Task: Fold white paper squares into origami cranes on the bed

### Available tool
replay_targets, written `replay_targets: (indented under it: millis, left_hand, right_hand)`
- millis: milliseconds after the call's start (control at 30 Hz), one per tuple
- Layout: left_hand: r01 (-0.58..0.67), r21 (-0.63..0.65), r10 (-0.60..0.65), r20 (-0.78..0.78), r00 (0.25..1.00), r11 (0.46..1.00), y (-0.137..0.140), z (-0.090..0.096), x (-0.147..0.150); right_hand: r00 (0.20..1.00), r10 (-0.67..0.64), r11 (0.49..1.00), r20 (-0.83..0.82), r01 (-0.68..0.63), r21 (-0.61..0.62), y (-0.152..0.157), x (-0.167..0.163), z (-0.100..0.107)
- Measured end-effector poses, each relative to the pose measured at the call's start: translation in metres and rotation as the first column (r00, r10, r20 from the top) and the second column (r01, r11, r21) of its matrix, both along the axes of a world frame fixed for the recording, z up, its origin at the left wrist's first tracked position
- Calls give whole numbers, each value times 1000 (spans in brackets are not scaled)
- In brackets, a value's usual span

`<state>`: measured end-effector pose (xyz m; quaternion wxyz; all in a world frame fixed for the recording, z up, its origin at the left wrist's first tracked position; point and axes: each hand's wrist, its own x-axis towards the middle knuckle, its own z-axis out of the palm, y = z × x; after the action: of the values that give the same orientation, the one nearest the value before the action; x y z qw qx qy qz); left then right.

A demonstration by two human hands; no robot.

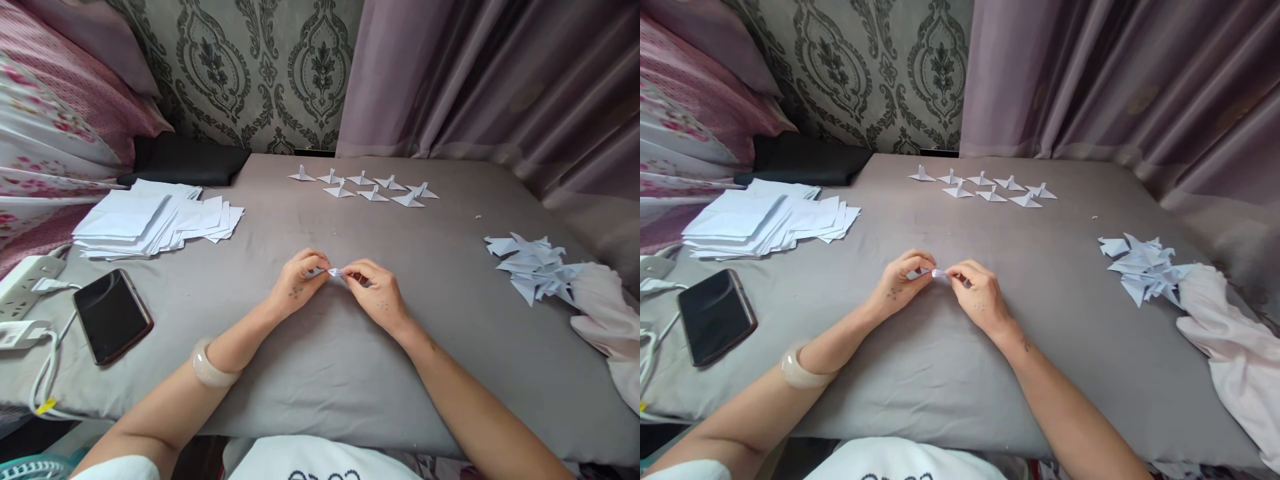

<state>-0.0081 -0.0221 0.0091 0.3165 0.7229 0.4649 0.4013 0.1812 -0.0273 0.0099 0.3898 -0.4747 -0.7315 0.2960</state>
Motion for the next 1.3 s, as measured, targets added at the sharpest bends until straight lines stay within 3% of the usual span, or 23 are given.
replay_targets:
  millis: [67, 100, 200, 267, 467, 667, 933, 1300]
  left_hand:
    - [10, 270, 62, -255, 965, 963, 3, -1, -1]
    - [46, 343, 91, -373, 924, 938, 5, -2, -2]
    - [200, 366, 78, -620, 780, 909, 7, -4, -3]
    - [250, 308, 17, -661, 750, 918, 6, -5, -4]
    - [152, 85, -100, -441, 892, 985, 0, -2, -8]
    - [100, -85, -121, -313, 942, 991, 3, 1, -10]
    - [-3, -137, -30, -234, 972, 991, 11, -9, -6]
    - [-81, -171, 35, -258, 966, 982, 13, -3, 3]
  right_hand:
    - [982, -24, 975, 190, -19, 223, 3, 2, -3]
    - [957, -42, 956, 287, -46, 291, 4, 2, -4]
    - [860, -57, 928, 508, -143, 345, 5, 3, -7]
    - [822, -22, 932, 570, -190, 310, 3, 4, -8]
    - [849, 31, 971, 528, -151, 185, -4, 6, -2]
    - [878, 42, 989, 476, -104, 103, -6, 5, 2]
    - [947, -14, 1000, 320, 7, 22, 3, 1, -6]
    - [969, -64, 992, 237, 88, -91, 13, -5, -11]
